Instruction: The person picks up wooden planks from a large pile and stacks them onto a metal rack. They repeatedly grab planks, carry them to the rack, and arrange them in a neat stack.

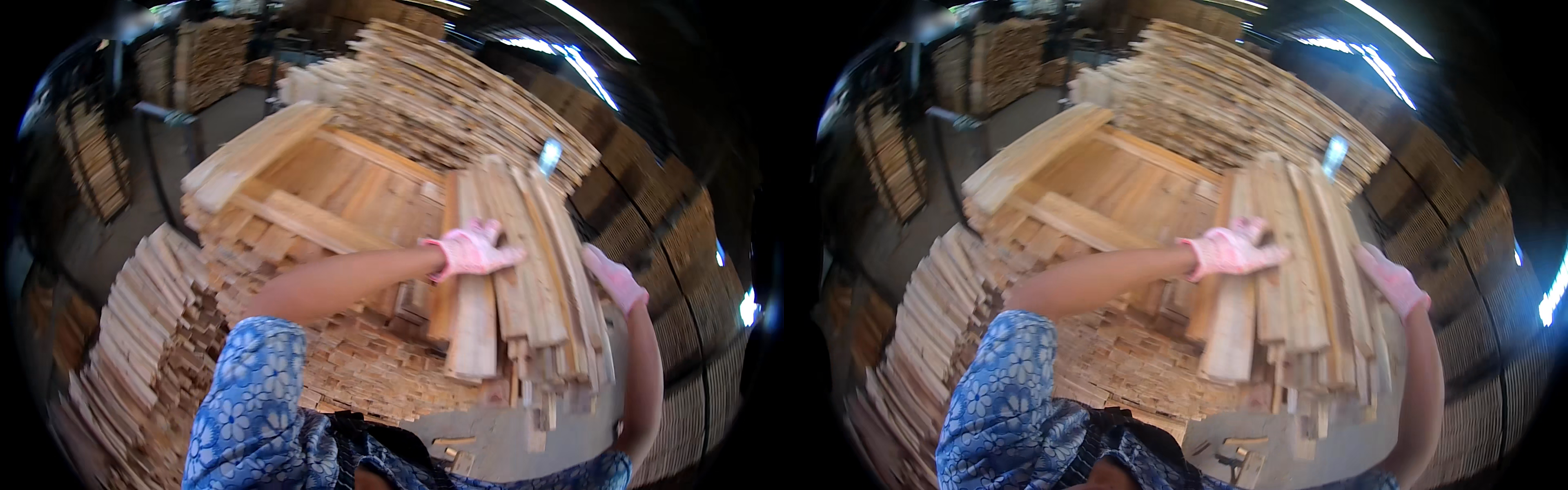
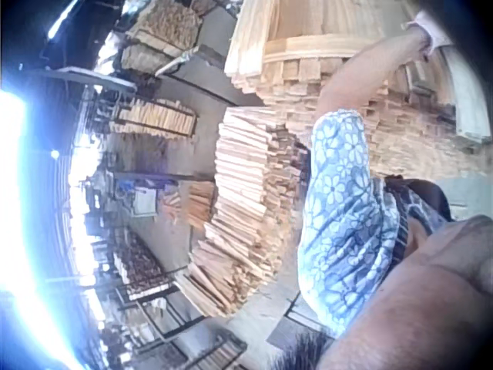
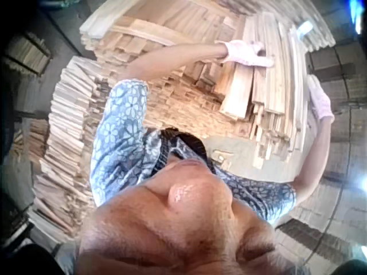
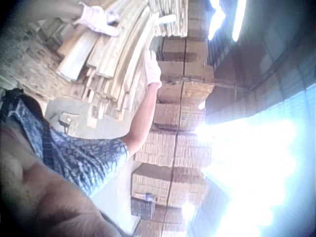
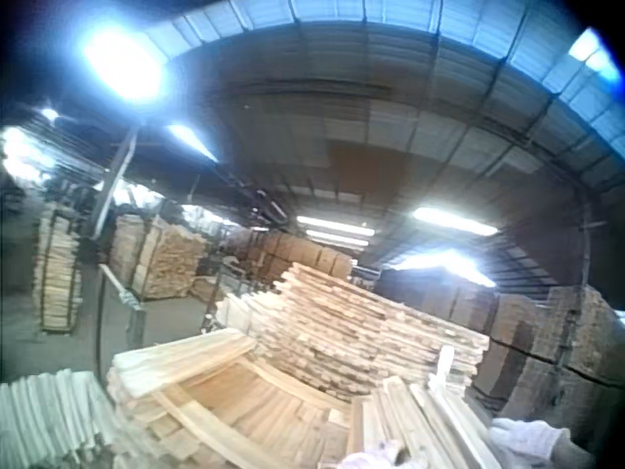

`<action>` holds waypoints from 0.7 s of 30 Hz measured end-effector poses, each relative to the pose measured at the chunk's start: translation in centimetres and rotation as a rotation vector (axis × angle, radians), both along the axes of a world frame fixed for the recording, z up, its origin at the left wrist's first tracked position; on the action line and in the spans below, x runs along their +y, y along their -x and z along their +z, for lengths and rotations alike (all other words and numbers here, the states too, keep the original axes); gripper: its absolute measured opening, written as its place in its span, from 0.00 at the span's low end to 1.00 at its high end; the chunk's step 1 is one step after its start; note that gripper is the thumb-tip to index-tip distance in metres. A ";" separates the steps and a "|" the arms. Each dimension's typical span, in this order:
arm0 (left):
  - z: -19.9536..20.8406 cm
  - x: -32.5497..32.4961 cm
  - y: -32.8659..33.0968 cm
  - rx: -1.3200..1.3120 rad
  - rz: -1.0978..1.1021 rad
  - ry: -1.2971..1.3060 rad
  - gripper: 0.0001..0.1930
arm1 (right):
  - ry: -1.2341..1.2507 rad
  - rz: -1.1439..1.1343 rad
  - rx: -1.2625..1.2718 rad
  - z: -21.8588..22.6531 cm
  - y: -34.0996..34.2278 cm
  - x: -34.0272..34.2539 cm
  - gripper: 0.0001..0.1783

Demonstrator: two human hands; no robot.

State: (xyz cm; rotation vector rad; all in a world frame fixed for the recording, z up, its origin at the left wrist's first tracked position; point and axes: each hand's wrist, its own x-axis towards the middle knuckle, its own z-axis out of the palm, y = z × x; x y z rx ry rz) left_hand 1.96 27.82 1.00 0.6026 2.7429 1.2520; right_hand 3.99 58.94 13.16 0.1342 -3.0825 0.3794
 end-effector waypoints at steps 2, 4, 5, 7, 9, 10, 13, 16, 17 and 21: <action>-0.3 0.1 0.8 0.057 -0.062 0.032 0.58 | -0.085 0.006 0.114 1.2 2.0 2.1 0.40; 1.4 -1.5 -0.8 -0.042 -0.013 -0.051 0.59 | -0.148 -0.047 0.122 3.3 1.3 -1.4 0.39; 1.0 -2.1 -0.7 0.043 0.032 -0.085 0.58 | -0.239 -0.015 0.165 4.2 2.1 -1.9 0.39; 0.9 -4.7 -1.5 0.080 -0.051 -0.089 0.56 | -0.399 -0.017 0.215 5.3 2.6 -5.6 0.38; 1.7 -7.1 -4.0 0.083 -0.119 -0.039 0.53 | -0.525 0.068 0.250 5.8 0.9 -10.8 0.39; 2.0 -8.4 -5.9 0.064 -0.155 0.005 0.50 | -0.588 0.108 0.271 5.7 -0.1 -13.6 0.39; 1.4 -12.7 -10.0 0.260 -0.350 -0.021 0.43 | -0.626 0.296 0.290 4.8 -2.6 -22.6 0.37; 1.0 -19.2 -14.9 0.366 -0.391 -0.109 0.38 | -0.652 0.591 0.322 2.1 -2.7 -30.5 0.37; 0.5 -21.5 -16.2 0.457 -0.350 -0.103 0.37 | -0.611 0.624 0.243 2.1 -4.5 -34.7 0.36; -0.9 -32.5 -22.0 0.559 -0.232 -0.202 0.32 | -0.654 0.857 0.202 -0.1 -6.6 -46.1 0.34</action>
